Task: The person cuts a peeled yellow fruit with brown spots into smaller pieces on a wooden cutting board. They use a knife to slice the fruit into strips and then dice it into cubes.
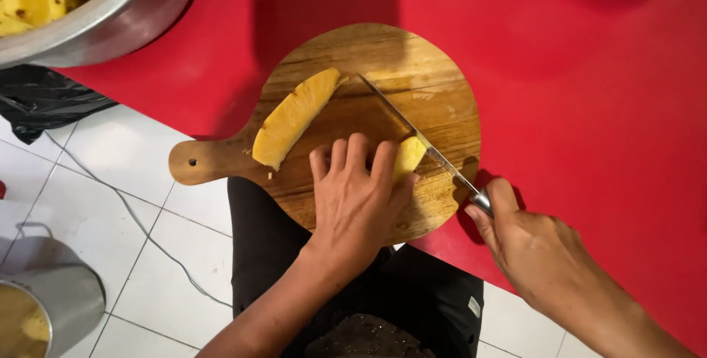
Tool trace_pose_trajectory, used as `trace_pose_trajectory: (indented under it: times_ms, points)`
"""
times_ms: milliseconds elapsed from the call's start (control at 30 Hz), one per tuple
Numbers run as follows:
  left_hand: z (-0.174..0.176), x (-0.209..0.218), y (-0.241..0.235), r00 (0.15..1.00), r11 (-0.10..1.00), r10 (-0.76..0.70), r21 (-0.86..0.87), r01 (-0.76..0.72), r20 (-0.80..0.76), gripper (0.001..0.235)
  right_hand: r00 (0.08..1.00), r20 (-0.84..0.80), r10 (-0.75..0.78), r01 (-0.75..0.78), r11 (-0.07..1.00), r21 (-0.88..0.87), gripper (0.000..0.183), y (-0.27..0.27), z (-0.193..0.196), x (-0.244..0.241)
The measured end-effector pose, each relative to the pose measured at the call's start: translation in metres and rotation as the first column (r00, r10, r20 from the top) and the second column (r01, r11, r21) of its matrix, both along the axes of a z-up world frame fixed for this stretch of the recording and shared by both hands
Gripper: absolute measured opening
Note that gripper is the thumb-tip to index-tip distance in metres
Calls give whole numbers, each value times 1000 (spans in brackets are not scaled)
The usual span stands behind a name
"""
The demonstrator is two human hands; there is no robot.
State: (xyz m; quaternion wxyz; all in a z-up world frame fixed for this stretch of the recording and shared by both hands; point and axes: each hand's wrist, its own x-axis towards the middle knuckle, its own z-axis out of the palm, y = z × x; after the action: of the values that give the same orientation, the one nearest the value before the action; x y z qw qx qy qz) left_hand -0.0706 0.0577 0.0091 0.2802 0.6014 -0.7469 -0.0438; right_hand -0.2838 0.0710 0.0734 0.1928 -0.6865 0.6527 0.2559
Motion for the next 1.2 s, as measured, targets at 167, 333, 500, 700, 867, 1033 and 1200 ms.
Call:
trace_pose_trajectory:
  times_ms: [167,333,500,700,867,1033,1200]
  points:
    - [4,8,-3,994,993,-99,-68,95,-47,14,991,-24,-129,130,988,86,36,20,-4,-3]
    - [-3,17,-6,960,967,-252,-4,253,-122,29,998,30,-60,60,998,-25,36,33,-27,-11]
    - [0,17,-8,947,953,-301,5,304,-113,30,998,25,-64,63,997,40,34,9,-12,11]
    - [2,13,-2,967,968,-250,-10,250,-57,28,918,-204,340,-396,786,-475,34,16,-22,7]
    - [1,13,1,969,973,-233,-14,232,-82,25,977,85,195,-139,887,-440,36,25,-13,9]
    - [-6,14,1,971,975,-221,-53,217,-90,32,999,36,41,-32,976,-216,36,37,-13,8]
    - [-3,16,-1,969,975,-223,-17,222,-103,30,996,-91,5,-15,994,-112,40,43,-25,10]
